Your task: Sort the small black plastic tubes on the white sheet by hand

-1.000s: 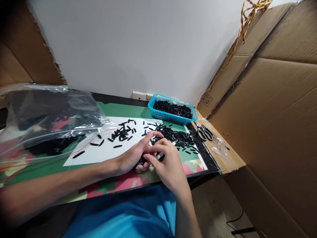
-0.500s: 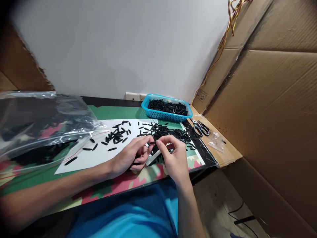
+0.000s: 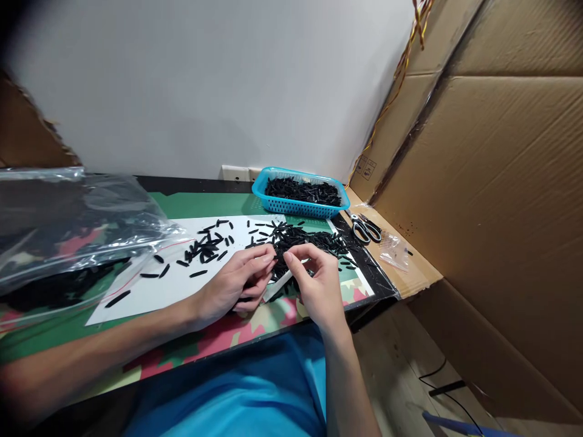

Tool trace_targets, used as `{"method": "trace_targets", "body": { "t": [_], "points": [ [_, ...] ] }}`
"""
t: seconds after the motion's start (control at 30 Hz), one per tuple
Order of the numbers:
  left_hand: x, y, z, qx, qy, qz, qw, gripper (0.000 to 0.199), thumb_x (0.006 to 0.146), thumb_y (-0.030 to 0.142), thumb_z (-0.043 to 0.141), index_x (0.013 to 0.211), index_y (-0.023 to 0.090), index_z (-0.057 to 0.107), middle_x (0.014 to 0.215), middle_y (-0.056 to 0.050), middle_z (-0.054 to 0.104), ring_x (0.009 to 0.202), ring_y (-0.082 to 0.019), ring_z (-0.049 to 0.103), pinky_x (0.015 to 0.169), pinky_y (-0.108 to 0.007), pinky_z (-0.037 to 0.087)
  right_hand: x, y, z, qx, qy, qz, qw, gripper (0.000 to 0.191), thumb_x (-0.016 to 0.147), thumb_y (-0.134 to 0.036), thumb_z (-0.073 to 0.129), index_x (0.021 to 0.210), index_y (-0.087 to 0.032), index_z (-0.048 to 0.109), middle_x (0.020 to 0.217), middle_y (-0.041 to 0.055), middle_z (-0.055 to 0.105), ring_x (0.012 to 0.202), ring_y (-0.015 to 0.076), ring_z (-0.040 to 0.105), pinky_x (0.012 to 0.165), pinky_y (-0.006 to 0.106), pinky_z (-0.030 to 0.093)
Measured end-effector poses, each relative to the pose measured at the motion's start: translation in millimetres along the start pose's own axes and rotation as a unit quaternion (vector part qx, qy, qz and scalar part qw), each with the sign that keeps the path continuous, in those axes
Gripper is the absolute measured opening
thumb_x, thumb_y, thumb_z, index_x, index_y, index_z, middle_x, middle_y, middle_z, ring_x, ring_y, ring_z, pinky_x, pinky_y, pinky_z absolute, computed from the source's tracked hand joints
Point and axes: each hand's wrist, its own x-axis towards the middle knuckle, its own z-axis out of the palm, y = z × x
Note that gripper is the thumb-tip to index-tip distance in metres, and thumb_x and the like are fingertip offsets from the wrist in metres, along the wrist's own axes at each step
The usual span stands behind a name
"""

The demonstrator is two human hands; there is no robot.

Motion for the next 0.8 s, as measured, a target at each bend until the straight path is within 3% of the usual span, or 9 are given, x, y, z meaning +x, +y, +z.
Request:
{"method": "trace_targets", "body": {
  "t": [0.8],
  "points": [
    [2.5, -0.1, 0.4, -0.012, 0.001, 0.000, 1.000, 0.038, 0.105, 0.050, 0.054, 0.082, 0.022, 0.046, 0.051, 0.012, 0.035, 0.037, -0.003, 0.024, 0.034, -0.011, 0.026, -0.2, 0.8, 0.4, 0.000, -0.026, 0.008, 1.000, 0.028, 0.098, -0.044, 0.072, 0.084, -0.019, 0.075, 0.075, 0.0000, 0.069, 0.069, 0.0150, 0.058, 0.066, 0.028, 0.045]
  ]
}}
